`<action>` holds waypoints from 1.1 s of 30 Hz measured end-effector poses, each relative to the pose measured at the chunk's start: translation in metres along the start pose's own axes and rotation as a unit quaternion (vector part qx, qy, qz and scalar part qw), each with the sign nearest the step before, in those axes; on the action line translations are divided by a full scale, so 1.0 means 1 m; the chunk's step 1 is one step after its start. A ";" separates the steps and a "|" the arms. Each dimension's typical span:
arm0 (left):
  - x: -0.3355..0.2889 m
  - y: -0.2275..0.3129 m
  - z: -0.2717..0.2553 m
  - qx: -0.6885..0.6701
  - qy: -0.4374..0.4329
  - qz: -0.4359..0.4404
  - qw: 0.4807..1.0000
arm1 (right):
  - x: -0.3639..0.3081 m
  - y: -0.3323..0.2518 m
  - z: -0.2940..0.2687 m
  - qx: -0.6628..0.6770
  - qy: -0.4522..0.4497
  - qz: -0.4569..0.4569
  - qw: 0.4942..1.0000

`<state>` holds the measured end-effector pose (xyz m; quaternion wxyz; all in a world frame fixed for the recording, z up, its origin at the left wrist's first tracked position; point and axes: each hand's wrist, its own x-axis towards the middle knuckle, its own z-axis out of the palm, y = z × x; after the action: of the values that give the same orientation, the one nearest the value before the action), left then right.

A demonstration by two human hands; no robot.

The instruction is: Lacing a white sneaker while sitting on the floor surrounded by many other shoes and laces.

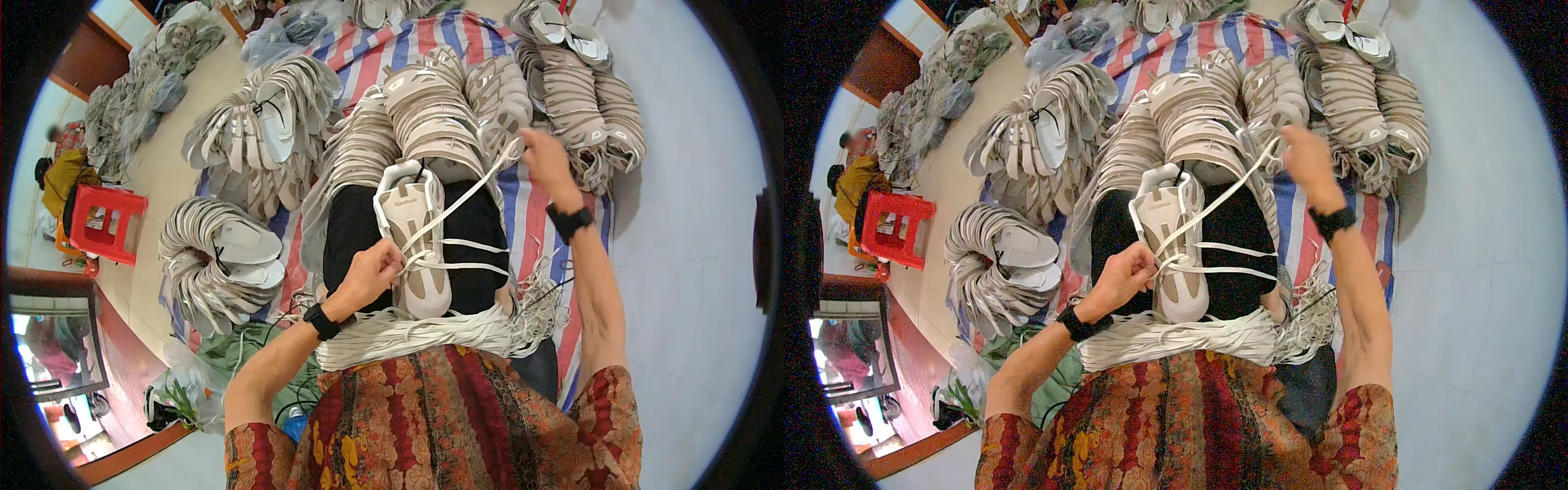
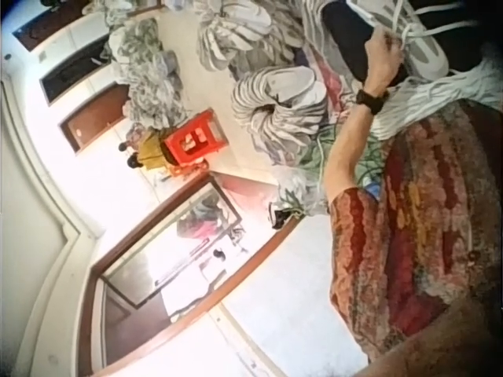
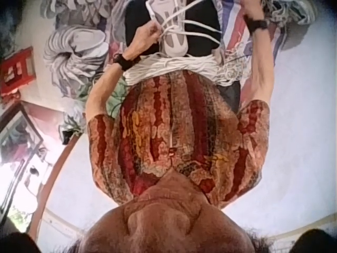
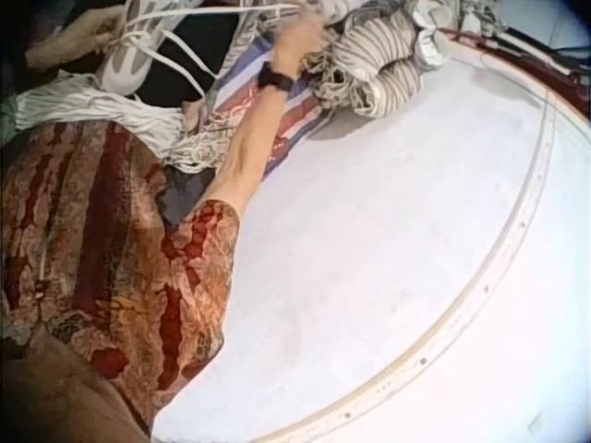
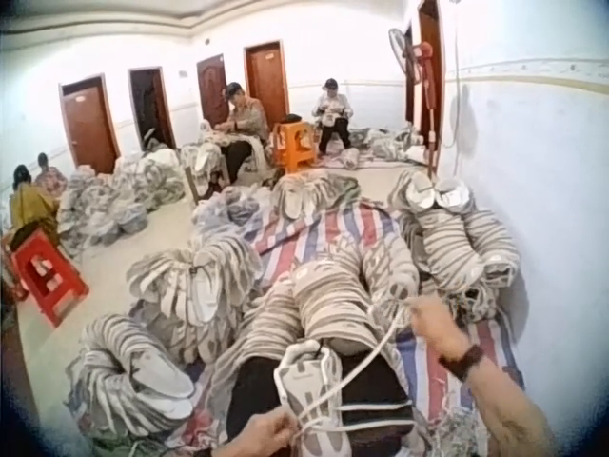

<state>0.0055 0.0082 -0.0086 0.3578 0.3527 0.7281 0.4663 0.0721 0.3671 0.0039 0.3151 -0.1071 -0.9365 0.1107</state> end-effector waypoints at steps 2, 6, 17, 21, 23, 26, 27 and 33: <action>-0.011 -0.002 -0.003 -0.117 0.031 -0.110 0.987 | -0.010 -0.070 0.010 0.033 0.003 -0.115 0.993; -0.016 0.005 -0.002 -0.325 0.038 -0.196 0.924 | -0.039 -0.156 0.017 0.132 -0.162 -0.261 0.943; -0.007 -0.005 0.003 -0.578 0.088 -0.181 0.791 | -0.045 -0.152 0.023 0.085 -0.123 -0.206 0.967; -0.006 -0.012 0.004 -0.621 0.094 -0.151 0.763 | -0.042 -0.170 0.009 0.200 -0.233 -0.128 0.943; -0.006 -0.018 0.007 -0.635 0.078 -0.135 0.757 | -0.039 -0.177 0.005 0.280 -0.330 -0.090 0.897; -0.008 -0.008 0.006 -0.638 0.082 -0.136 0.754 | -0.038 -0.182 0.022 0.403 -0.350 0.061 0.843; -0.009 0.001 0.004 -0.628 0.099 -0.152 0.757 | -0.034 -0.177 0.029 0.487 -0.288 0.124 0.815; -0.018 0.001 -0.012 -0.259 0.163 -0.139 0.942 | -0.021 -0.113 0.014 0.507 -0.233 0.306 0.771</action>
<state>0.0048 -0.0121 -0.0002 0.3742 0.0618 0.6727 0.6353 0.0651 0.2520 0.0120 0.0448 -0.1837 -0.7063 0.6821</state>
